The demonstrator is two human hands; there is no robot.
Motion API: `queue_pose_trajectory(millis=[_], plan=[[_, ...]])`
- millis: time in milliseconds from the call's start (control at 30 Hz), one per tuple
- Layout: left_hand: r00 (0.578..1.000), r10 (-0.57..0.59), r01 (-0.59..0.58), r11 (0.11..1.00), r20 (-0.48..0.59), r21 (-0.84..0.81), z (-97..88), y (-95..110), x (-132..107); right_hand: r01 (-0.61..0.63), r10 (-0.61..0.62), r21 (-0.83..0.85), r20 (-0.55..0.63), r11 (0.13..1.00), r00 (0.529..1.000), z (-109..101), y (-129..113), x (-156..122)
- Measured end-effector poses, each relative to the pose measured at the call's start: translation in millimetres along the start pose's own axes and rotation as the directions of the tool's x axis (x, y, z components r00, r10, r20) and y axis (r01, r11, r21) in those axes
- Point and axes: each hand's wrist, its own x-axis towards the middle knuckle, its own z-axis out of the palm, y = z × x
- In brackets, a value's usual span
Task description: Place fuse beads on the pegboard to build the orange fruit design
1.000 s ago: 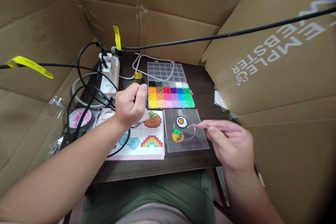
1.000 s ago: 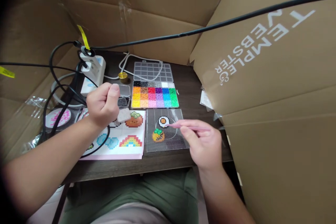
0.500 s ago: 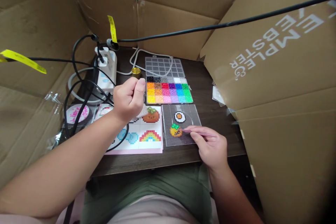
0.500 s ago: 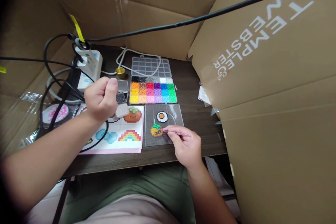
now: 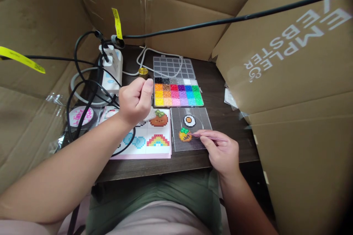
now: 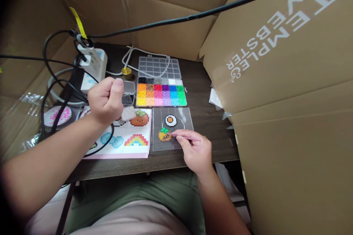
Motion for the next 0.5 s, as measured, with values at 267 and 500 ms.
queue_pose_trajectory(millis=[267,500], plan=[[1.000,0.018,-0.018,1.000,-0.006,0.012,0.5,0.9,0.3,0.018,-0.018,-0.012,0.007,1.000,1.000,-0.3,2.1,0.0],[1.000,-0.021,0.021,1.000,-0.001,-0.006,0.6,-1.1,-0.6,0.007,-0.006,-0.010,0.007,1.000,1.000,0.1,1.1,0.1]])
